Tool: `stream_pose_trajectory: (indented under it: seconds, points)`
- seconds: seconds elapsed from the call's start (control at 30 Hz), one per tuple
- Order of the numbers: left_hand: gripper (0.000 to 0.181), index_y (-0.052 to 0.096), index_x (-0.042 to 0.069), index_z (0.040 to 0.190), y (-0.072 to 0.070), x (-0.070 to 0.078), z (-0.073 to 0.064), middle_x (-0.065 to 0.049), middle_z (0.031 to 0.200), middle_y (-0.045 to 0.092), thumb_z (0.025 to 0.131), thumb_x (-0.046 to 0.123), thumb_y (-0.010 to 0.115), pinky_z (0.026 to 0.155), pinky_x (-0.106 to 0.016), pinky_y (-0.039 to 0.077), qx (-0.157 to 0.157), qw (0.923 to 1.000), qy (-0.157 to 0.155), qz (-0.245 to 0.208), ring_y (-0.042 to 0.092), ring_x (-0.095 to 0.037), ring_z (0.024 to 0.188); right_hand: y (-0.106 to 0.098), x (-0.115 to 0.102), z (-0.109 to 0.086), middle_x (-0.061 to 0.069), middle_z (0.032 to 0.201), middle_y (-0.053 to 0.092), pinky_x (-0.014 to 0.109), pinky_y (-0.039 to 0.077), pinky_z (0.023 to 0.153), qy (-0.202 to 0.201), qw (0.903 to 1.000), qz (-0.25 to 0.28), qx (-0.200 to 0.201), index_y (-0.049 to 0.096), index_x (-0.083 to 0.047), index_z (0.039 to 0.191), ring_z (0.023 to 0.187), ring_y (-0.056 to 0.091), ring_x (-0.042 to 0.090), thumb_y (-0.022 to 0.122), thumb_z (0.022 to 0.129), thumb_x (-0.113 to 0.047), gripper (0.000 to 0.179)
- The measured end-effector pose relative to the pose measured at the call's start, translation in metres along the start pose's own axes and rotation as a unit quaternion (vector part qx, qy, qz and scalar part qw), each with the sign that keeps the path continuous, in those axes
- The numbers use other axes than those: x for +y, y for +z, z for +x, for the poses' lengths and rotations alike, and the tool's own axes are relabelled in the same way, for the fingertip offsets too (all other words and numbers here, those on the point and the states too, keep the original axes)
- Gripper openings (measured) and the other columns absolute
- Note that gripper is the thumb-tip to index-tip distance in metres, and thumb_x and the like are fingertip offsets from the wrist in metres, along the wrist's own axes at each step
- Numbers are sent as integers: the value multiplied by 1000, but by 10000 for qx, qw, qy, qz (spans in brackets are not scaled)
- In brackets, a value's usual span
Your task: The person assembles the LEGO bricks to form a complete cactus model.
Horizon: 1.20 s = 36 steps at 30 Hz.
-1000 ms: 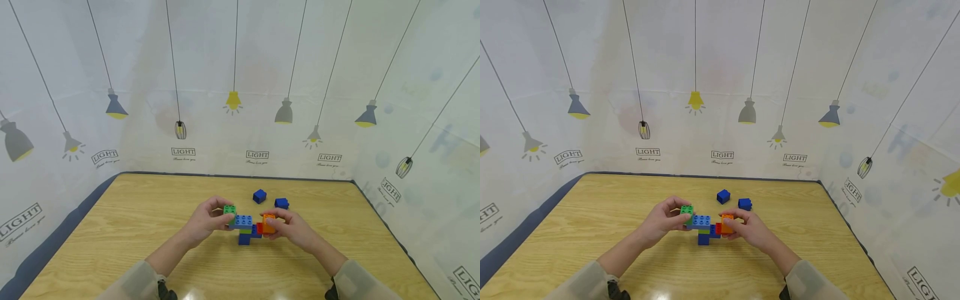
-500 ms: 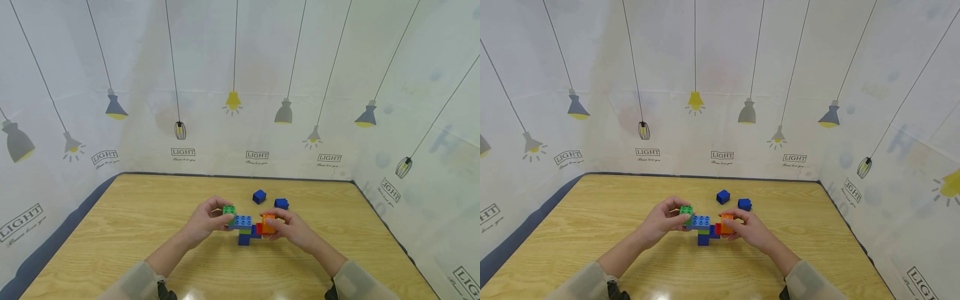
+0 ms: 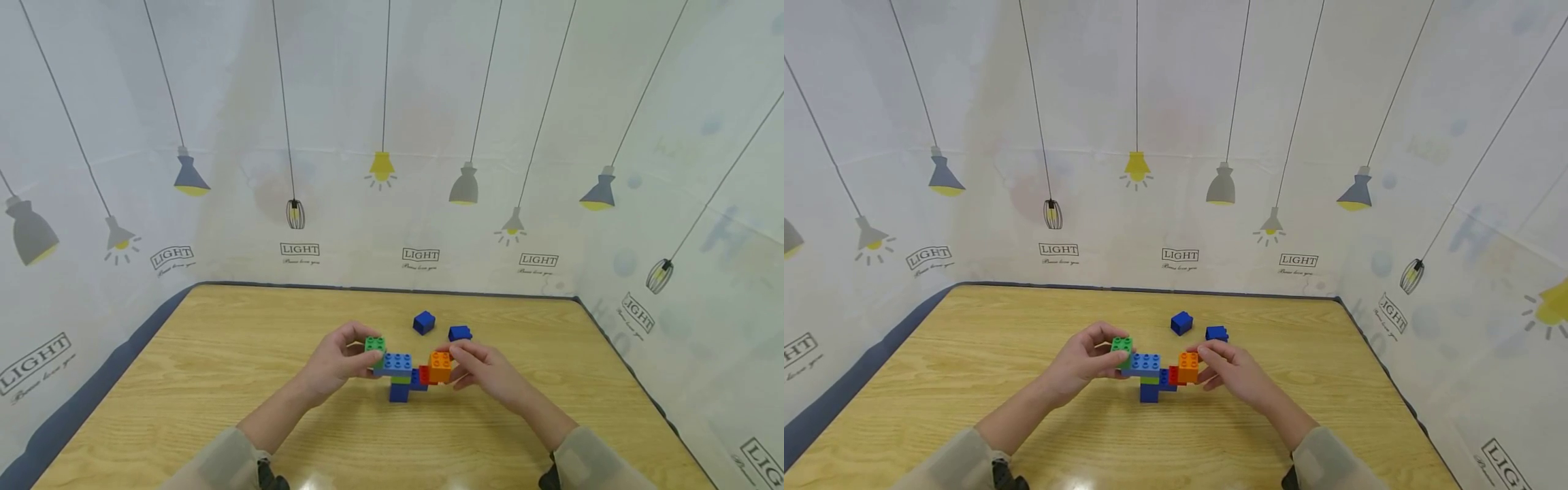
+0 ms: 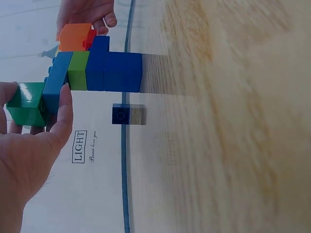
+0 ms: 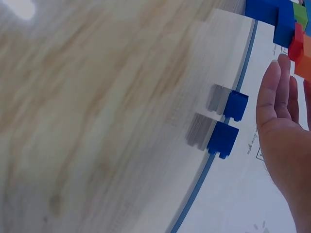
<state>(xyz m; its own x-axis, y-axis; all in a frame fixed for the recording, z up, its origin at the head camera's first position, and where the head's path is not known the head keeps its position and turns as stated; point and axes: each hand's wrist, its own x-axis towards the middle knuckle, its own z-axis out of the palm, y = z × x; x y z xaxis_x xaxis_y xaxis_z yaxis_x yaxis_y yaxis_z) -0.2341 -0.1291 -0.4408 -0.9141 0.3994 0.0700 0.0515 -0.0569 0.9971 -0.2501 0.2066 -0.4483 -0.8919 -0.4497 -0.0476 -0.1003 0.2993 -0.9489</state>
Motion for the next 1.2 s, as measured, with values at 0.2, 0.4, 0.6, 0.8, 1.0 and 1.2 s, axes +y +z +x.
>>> stream_pose_trajectory:
  seconds: [0.2, 0.4, 0.6, 0.8, 1.0, 1.2]
  points:
    - [37, 60, 2, 137, -1, -1, 0, -7, 124, 63, 105, 12, 75, 92, -43, 69, -10, 10000, 5, -17, 70, -21, 107, -14, 6, 0, 24, 137, 68, 40, 68, 92, -9, 9993, -326, 190, 63, -1, 148, 106, 77, 33, 53, 117, -42, 53]
    - [37, 60, 3, 137, -1, -2, 0, -7, 123, 63, 105, 13, 75, 92, -43, 69, -44, 10000, 49, -2, 70, -21, 106, -31, 13, 2, 30, 141, 65, 39, 68, 90, 14, 9970, -605, 480, 65, 1, 145, 105, 77, 30, 54, 117, -39, 50]
    - [37, 60, 2, 137, -1, -2, 0, -7, 123, 64, 105, 13, 75, 92, -43, 69, -37, 10000, 50, 2, 71, -21, 106, -46, 22, 8, 28, 141, 66, 44, 68, 93, 183, 9936, -771, 810, 66, -1, 145, 106, 76, 29, 56, 116, -42, 51]
    - [37, 61, 3, 137, -2, -2, 0, -7, 123, 64, 105, 13, 75, 92, -43, 69, -14, 10000, 27, 45, 70, -21, 106, -60, 29, 15, 28, 143, 65, 44, 67, 92, 285, 9911, -845, 990, 64, -1, 147, 108, 76, 31, 55, 116, -43, 53]
    - [36, 61, 3, 137, -2, -4, 1, -8, 123, 63, 105, 13, 75, 92, -42, 69, -41, 10000, 52, 54, 70, -21, 106, -68, 34, 23, 26, 146, 64, 44, 67, 96, 389, 9885, -1029, 1035, 63, -4, 150, 112, 75, 29, 56, 115, -47, 57]
    - [36, 61, 3, 136, -2, -3, 0, -8, 123, 64, 105, 13, 75, 92, -43, 69, -51, 10000, 62, 31, 70, -21, 105, -69, 36, 31, 22, 143, 68, 43, 66, 94, 349, 9848, -1307, 1087, 63, -9, 151, 115, 74, 32, 61, 113, -44, 52]
